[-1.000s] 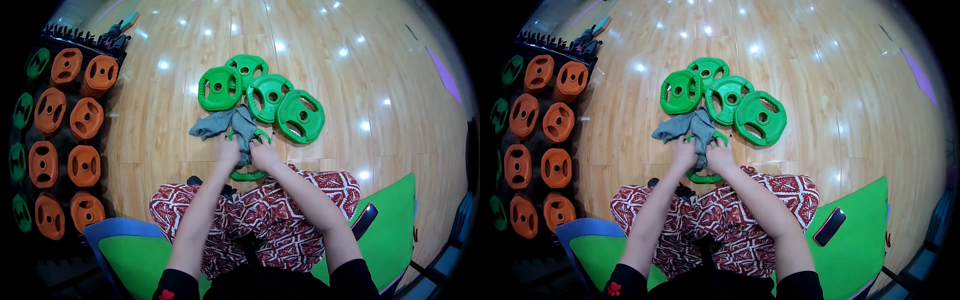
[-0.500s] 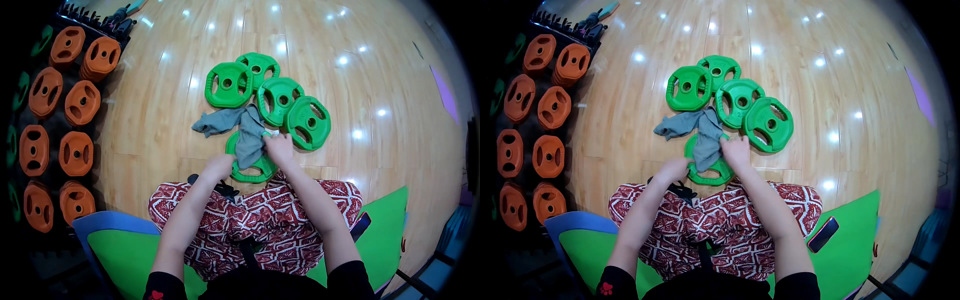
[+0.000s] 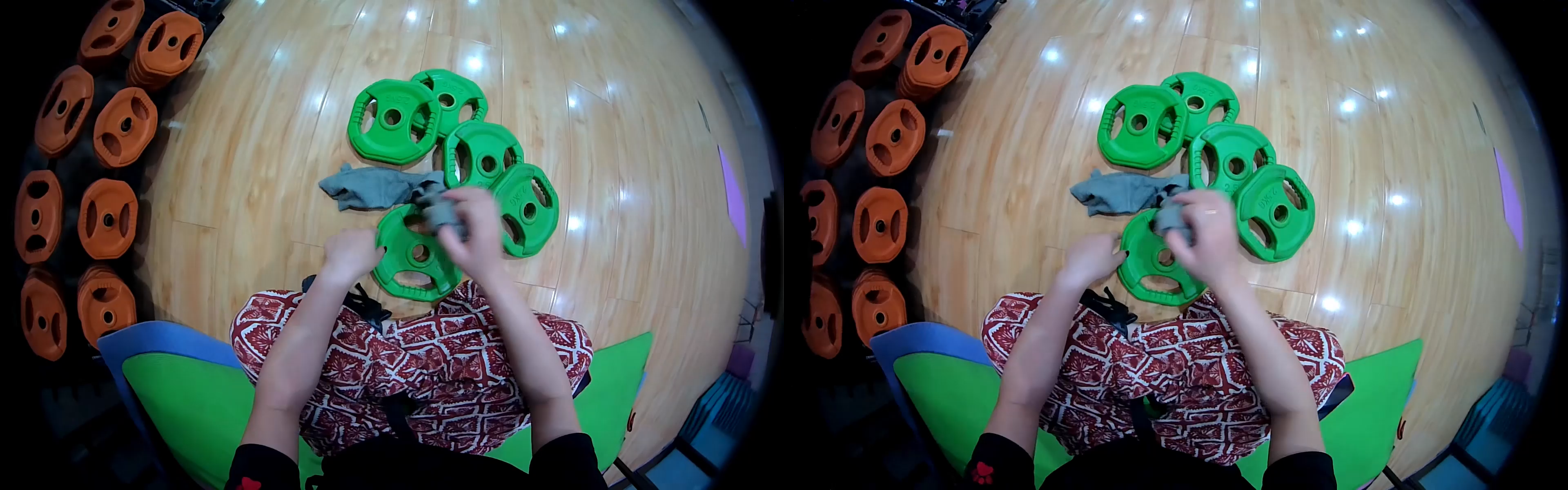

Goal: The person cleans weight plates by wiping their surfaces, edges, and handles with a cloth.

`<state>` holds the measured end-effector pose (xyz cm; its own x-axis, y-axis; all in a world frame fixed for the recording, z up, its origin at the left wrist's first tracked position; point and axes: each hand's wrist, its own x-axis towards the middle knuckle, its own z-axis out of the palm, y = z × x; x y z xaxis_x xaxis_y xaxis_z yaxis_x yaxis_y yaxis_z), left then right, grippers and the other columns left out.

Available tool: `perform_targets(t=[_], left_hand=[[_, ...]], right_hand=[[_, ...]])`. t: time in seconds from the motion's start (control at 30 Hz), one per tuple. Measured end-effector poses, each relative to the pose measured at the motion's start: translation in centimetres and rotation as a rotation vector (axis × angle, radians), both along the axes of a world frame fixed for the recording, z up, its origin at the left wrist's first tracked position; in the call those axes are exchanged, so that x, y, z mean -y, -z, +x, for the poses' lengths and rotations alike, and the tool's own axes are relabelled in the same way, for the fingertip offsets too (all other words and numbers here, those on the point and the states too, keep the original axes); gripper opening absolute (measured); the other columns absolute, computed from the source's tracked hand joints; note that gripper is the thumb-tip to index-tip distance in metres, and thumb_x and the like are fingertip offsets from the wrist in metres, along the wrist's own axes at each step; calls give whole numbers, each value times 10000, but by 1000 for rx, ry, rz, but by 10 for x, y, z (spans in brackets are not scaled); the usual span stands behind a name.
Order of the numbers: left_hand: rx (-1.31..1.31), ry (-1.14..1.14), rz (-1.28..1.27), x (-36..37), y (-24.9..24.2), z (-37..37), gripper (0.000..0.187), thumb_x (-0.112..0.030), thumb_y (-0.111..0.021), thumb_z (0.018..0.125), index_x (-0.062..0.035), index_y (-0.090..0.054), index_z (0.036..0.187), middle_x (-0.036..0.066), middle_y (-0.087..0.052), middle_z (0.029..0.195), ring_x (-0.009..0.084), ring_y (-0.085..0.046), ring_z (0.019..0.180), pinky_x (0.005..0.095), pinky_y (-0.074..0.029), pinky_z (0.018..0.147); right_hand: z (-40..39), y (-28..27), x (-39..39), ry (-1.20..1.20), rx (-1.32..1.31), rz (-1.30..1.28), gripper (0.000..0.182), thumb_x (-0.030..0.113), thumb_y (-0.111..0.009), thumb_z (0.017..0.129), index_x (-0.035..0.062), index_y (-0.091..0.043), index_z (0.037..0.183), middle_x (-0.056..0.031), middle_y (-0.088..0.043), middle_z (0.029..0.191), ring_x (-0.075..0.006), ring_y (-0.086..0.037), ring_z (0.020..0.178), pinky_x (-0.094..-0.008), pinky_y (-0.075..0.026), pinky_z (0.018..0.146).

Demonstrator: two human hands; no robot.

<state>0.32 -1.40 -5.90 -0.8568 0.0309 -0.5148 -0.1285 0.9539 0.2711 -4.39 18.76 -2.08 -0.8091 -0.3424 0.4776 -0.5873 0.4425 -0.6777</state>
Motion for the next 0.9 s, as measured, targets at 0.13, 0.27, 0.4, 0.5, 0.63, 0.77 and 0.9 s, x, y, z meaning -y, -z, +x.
perform_targets(t=[0.13,0.27,0.4,0.5,0.63,0.77,0.9], left_hand=[[37,0,-14,-3,-6,0,298,-316,-571,743,-82,-598,926,148,-627,865,299,-608,819,422,-483,702],[117,58,16,0,-8,2,268,-268,-524,758,-85,-600,937,136,-630,879,297,-607,830,420,-479,720],[92,6,30,2,-12,-2,270,-256,-500,772,-88,-583,967,141,-622,884,318,-591,819,447,-457,711],[13,-65,62,-2,-25,-6,252,-217,-485,774,-94,-585,971,139,-622,882,310,-592,822,442,-457,714],[-238,-203,201,-3,-20,-8,236,-173,-472,776,-96,-590,965,136,-625,871,298,-595,817,430,-459,705],[-211,-218,206,-2,-16,-9,244,-108,-468,751,-98,-596,958,112,-628,859,280,-597,806,395,-467,687],[-269,-261,247,4,-17,-9,255,-80,-473,718,-93,-595,941,93,-625,868,262,-594,821,370,-468,691]], right_hand=[[32,60,17,-264,216,480,352,263,-629,693,52,-515,952,-143,-469,1194,-307,-411,1125,-443,-332,931],[43,78,14,-281,95,804,585,439,-531,772,110,-399,1237,-102,-337,1340,-262,-342,1214,-469,-252,995],[34,77,13,-209,130,877,576,434,-472,817,137,-357,1297,-81,-305,1371,-247,-311,1241,-501,-212,1004],[31,73,18,-73,170,919,592,449,-461,815,128,-354,1301,-76,-298,1377,-250,-283,1259,-558,-178,996],[54,57,32,-501,165,932,631,507,-455,785,129,-379,1285,-56,-323,1361,-250,-254,1276,-625,-134,978],[36,70,36,-345,92,957,586,477,-463,792,155,-391,1277,-44,-333,1353,-253,-277,1261,-627,-155,971],[22,81,49,-45,208,836,568,473,-465,791,182,-405,1275,-41,-307,1368,-284,-258,1264,-640,-138,965]])
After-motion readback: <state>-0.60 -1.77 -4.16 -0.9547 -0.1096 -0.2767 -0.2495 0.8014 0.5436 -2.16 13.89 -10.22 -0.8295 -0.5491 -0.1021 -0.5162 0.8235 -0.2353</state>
